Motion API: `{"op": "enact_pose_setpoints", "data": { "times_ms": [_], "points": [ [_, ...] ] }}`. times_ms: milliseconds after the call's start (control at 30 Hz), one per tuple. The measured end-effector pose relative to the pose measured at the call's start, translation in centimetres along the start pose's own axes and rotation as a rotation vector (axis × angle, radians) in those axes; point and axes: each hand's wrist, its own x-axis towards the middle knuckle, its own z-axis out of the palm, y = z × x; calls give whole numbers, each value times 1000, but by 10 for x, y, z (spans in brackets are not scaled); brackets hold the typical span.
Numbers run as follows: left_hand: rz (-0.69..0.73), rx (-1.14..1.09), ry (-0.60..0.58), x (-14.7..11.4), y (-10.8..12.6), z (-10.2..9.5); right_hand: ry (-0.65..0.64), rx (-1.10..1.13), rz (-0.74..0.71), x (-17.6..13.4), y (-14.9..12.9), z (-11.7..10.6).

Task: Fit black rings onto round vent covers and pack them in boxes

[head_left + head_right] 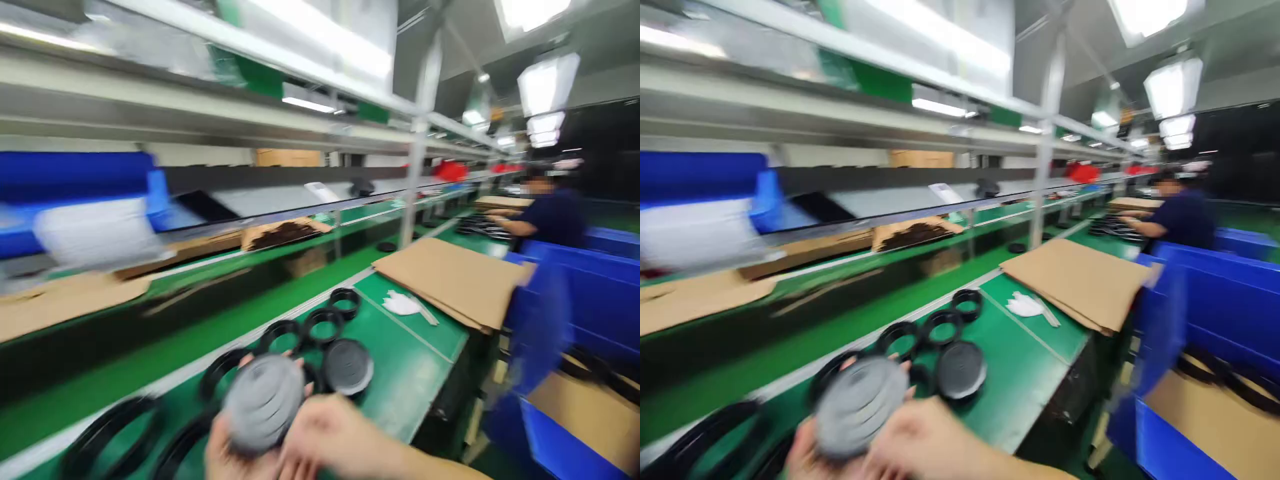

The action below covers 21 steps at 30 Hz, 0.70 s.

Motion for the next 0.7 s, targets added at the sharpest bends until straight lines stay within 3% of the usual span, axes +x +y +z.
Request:
{"op": "enact_pose_setpoints", "data": {
  "times_ms": [67, 100, 133, 200, 300, 400, 533, 700],
  "points": [
    [-53, -204, -5, -12, 0, -25, 451, -268, -197, -11, 3, -17],
    [-91, -343, -64, -15, -3, -34, 579, -450, -280, -11, 5, -30],
    [-126, -486, -143, -17, -7, -40, 595, -600, -348, -8, 7, -42],
    [-158, -714, -271, -18, -15, -44, 455, -836, -457, 0, 12, -57],
    [-150, -843, -310, -17, -24, -42, 256, -1000, -510, 7, 23, -58],
    [-155, -884, -317, -14, -28, -41, 229, -1017, -453, 14, 32, -52],
    [-156, -857, -244, -12, -29, -41, 183, -1000, -448, 25, 37, -55],
    [-199, -781, -214, -11, -31, -37, 135, -823, -358, 33, 36, -62]
  ]
}}
